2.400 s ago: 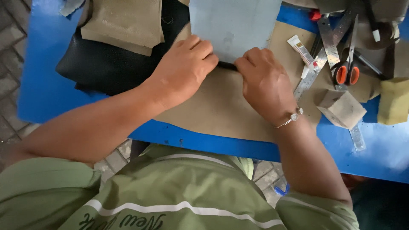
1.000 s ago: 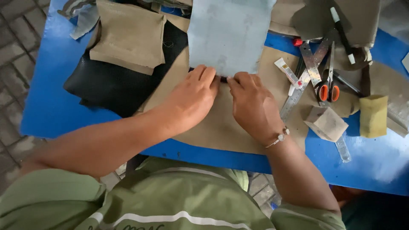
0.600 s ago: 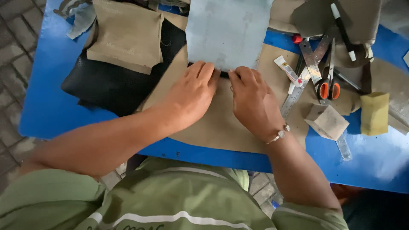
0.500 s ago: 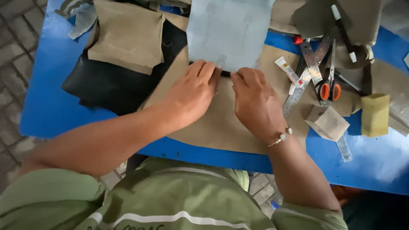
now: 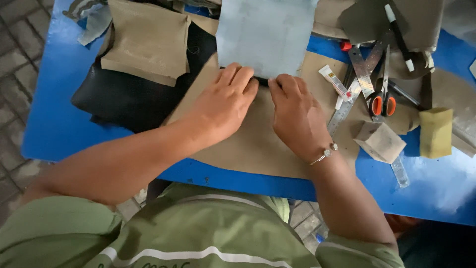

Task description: Fold the edges of a leather piece and press them down firmly to create a finished edge.

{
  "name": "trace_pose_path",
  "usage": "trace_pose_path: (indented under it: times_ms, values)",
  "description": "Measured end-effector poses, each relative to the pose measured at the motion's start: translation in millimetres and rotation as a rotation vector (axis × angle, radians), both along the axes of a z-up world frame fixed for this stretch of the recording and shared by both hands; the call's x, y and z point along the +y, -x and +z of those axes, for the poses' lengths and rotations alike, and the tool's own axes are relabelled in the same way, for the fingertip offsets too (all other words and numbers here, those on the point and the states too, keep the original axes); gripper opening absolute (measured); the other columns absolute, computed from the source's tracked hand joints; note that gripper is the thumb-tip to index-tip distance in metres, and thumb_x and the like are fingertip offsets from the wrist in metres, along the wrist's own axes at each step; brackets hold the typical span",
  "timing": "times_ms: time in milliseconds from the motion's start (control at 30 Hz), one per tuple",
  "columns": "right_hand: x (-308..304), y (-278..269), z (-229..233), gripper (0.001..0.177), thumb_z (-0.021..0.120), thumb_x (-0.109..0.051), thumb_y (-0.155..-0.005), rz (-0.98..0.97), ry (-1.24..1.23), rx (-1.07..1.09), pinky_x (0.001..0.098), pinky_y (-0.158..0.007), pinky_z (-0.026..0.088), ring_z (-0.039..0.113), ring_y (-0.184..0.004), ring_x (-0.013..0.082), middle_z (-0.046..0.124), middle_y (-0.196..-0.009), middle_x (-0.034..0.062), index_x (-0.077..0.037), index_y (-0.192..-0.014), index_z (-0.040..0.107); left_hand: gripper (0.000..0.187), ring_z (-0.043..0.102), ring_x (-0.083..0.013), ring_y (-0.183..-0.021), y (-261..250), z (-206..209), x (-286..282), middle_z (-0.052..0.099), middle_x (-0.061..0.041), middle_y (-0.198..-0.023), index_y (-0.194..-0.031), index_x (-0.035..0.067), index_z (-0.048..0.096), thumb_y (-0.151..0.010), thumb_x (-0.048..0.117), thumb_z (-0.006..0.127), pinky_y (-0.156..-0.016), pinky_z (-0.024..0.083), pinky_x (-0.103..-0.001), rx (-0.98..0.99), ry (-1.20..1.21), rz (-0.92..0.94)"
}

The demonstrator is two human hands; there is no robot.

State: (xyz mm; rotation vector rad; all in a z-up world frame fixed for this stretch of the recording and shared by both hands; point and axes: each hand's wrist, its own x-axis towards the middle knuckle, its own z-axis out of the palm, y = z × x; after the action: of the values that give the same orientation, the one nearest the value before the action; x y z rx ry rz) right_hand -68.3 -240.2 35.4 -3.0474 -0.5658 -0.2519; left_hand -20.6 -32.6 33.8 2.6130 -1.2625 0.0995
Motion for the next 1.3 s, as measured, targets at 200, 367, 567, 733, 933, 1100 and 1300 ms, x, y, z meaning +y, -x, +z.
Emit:
trace_pose_path:
  times_ms: [200, 367, 567, 733, 933, 1100, 1300]
  values:
    - [-1.8, -5.5, -4.2, 0.035, 0.046, -0.012, -0.109, -0.040, -0.009, 0.037, 0.0462, -0.069, 0.060, 0.056, -0.121, 0.0355, 0.052, -0.126, 0.0111, -0.003, -0.140, 0.061, 0.026, 0.051, -0.0320, -0.116, -4.2, -8.6, -0.5, 0.047, -0.010, -0.114, -0.126, 0.001, 0.061, -0.104, 0.014, 0.055, -0.097, 0.044, -0.041, -0.067, 0.031, 0.016]
    - [-9.1, -10.4, 2.5, 0.030, 0.062, -0.016, -0.100, -0.034, -0.044, -0.023, 0.0450, -0.080, 0.060, 0.058, -0.120, 0.0340, 0.055, -0.119, 0.0088, -0.007, -0.128, 0.068, 0.029, 0.050, -0.0301, -0.127, -10.6, -5.2, -0.9, 0.048, -0.010, -0.123, -0.129, 0.003, 0.060, -0.103, 0.016, 0.056, -0.105, 0.044, -0.041, -0.025, -0.012, 0.026]
    - [-18.4, -15.7, -14.1, 0.026, 0.064, -0.015, -0.100, -0.049, -0.040, -0.080, 0.0443, -0.082, 0.059, 0.058, -0.119, 0.0320, 0.058, -0.118, 0.0059, -0.009, -0.124, 0.070, 0.028, 0.052, -0.0313, -0.121, -11.4, 3.9, 2.4, 0.047, -0.010, -0.119, -0.125, 0.000, 0.061, -0.104, 0.019, 0.060, -0.102, 0.046, -0.043, -0.101, 0.040, 0.023]
    - [-18.3, -23.1, -7.4, 0.026, 0.059, -0.005, -0.099, -0.035, -0.090, -0.051, 0.0442, -0.083, 0.059, 0.061, -0.112, 0.0343, 0.059, -0.113, 0.0086, -0.007, -0.122, 0.070, 0.020, 0.056, -0.0273, -0.114, -27.4, -12.7, 2.4, 0.049, -0.005, -0.115, -0.120, 0.007, 0.063, -0.102, 0.014, 0.056, -0.092, 0.047, -0.039, -0.181, 0.021, 0.016]
    - [-24.4, -30.6, -11.3, 0.041, 0.048, 0.017, -0.083, 0.111, -0.267, -0.095, 0.0485, -0.085, 0.049, 0.055, -0.093, 0.0405, 0.060, -0.106, 0.0160, -0.002, -0.115, 0.066, 0.030, 0.053, -0.0341, -0.107, -45.8, -39.1, -1.3, 0.054, -0.009, -0.117, -0.124, 0.000, 0.063, -0.095, -0.005, 0.066, -0.093, 0.051, -0.047, -0.045, 0.209, -0.025]
    - [-21.8, -20.9, -5.1, 0.041, 0.052, 0.013, -0.083, 0.119, -0.243, -0.113, 0.0444, -0.079, 0.047, 0.055, -0.087, 0.0357, 0.061, -0.100, 0.0121, -0.005, -0.114, 0.070, 0.024, 0.054, -0.0331, -0.096, -38.1, -25.4, 2.4, 0.058, -0.011, -0.108, -0.110, 0.003, 0.066, -0.091, -0.011, 0.064, -0.080, 0.050, -0.046, -0.025, 0.154, -0.040]
    - [-24.2, -8.5, -12.7, 0.020, 0.051, -0.005, -0.096, 0.041, 0.013, -0.116, 0.0371, -0.071, 0.054, 0.061, -0.085, 0.0253, 0.057, -0.090, 0.0017, -0.018, -0.101, 0.065, 0.011, 0.062, -0.0235, -0.092, -22.1, -13.5, 11.8, 0.058, -0.001, -0.096, -0.091, 0.015, 0.065, -0.095, 0.005, 0.061, -0.079, 0.051, -0.040, -0.236, 0.010, -0.058]
